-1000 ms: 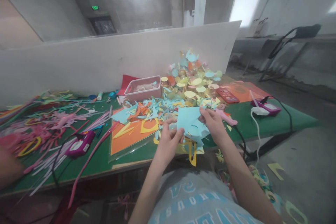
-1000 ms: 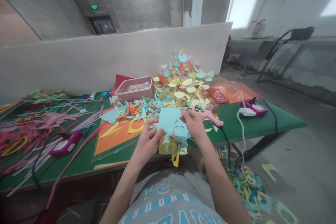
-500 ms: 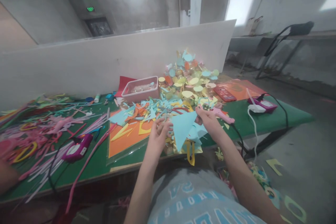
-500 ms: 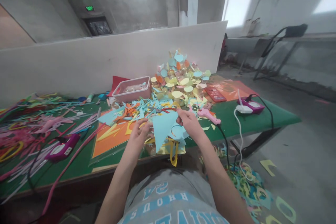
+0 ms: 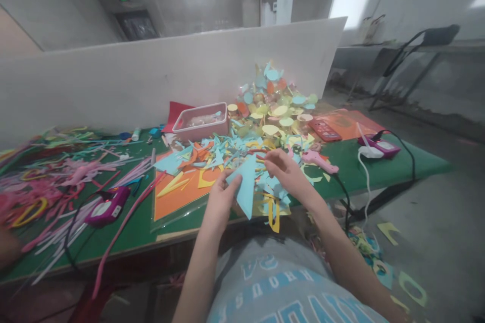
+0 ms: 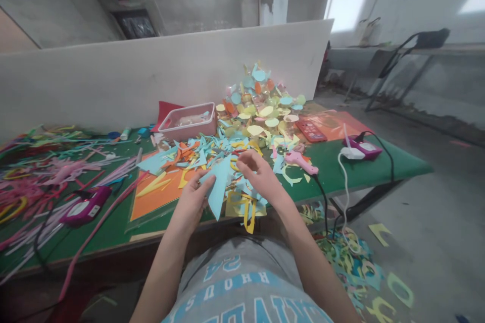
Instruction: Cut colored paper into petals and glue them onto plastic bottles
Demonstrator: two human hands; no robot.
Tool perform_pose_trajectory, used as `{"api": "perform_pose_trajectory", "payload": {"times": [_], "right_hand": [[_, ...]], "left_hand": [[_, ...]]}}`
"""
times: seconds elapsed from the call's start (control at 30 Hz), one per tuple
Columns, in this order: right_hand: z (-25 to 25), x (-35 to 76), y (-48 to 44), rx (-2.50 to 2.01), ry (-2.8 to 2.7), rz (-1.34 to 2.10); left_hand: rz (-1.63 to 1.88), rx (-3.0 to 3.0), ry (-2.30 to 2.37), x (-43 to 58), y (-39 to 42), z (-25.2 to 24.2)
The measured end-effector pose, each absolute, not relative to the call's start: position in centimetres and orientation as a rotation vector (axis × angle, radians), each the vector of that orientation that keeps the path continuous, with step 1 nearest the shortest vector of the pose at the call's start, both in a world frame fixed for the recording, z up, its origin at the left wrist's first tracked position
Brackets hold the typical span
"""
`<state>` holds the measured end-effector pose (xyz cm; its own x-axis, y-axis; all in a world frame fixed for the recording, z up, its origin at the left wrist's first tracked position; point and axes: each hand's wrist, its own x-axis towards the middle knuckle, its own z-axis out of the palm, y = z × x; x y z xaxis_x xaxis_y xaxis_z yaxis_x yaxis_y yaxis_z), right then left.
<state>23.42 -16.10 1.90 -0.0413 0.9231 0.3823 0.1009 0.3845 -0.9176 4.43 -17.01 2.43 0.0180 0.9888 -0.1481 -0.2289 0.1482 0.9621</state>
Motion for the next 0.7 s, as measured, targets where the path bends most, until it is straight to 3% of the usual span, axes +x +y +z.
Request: {"api": "perform_pose_trajectory", "payload": {"times": [0.27,0.7], "right_hand": [[1.9,21.6,-17.3,-0.873,-2.006,0.829],[0.6,21.8,-16.6,-0.964,-1.966,0.752]], "left_hand": [[1.311,0.856,1.088,4.0,-16.5,2.7],[1.211,0.878,1.183,3.1,-16.1,2.2]]}}
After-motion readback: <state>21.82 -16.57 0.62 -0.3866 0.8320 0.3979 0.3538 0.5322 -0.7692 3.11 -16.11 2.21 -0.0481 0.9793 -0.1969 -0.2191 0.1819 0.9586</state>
